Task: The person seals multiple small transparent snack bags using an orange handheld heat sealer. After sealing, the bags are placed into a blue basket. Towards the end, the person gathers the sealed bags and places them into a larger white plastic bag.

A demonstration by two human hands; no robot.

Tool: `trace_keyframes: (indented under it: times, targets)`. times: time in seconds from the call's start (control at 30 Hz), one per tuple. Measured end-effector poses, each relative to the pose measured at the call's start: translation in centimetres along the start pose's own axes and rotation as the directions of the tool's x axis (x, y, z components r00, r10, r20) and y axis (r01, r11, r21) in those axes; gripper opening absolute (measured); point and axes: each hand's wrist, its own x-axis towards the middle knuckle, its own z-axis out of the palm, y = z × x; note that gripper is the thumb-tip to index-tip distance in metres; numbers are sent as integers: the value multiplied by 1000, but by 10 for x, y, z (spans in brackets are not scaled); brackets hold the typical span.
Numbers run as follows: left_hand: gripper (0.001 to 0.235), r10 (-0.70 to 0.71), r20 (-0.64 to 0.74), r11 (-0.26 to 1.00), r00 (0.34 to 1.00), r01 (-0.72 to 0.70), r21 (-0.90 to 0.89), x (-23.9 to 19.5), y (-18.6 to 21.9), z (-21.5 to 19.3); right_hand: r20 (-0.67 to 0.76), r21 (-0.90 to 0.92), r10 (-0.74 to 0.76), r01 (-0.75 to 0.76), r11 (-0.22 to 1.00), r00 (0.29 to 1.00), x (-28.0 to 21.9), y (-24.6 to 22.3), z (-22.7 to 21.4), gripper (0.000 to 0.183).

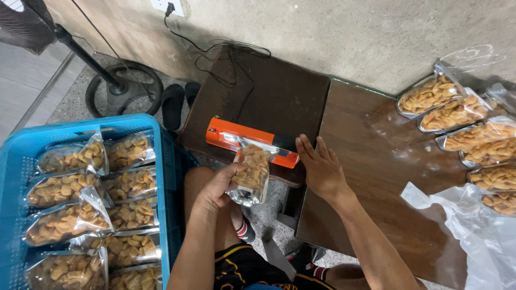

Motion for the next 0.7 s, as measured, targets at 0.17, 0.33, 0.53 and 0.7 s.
trace_keyframes:
  times: [0.17, 0.33, 0.53, 0.7]
  targets:
    - [54, -16, -93, 994, 996, 26, 104, 1, -2, -4, -133, -4, -26, 25, 1000, 991, -4, 2, 17, 69]
    - [62, 49, -44, 986, 998, -41, 164, 1, -1, -3, -126, -12, -27, 25, 1000, 992, -1, 3, 18, 64]
    - [69, 35, -64, 984, 997, -24, 175, -5, 3, 1, -113, 5, -9, 9, 1000, 994, -1, 0, 18, 65]
    - [65, 63, -13, 984, 998, -60, 167, 0, 0, -5, -60, 14, 4, -4, 1000, 998, 1, -1, 16, 72]
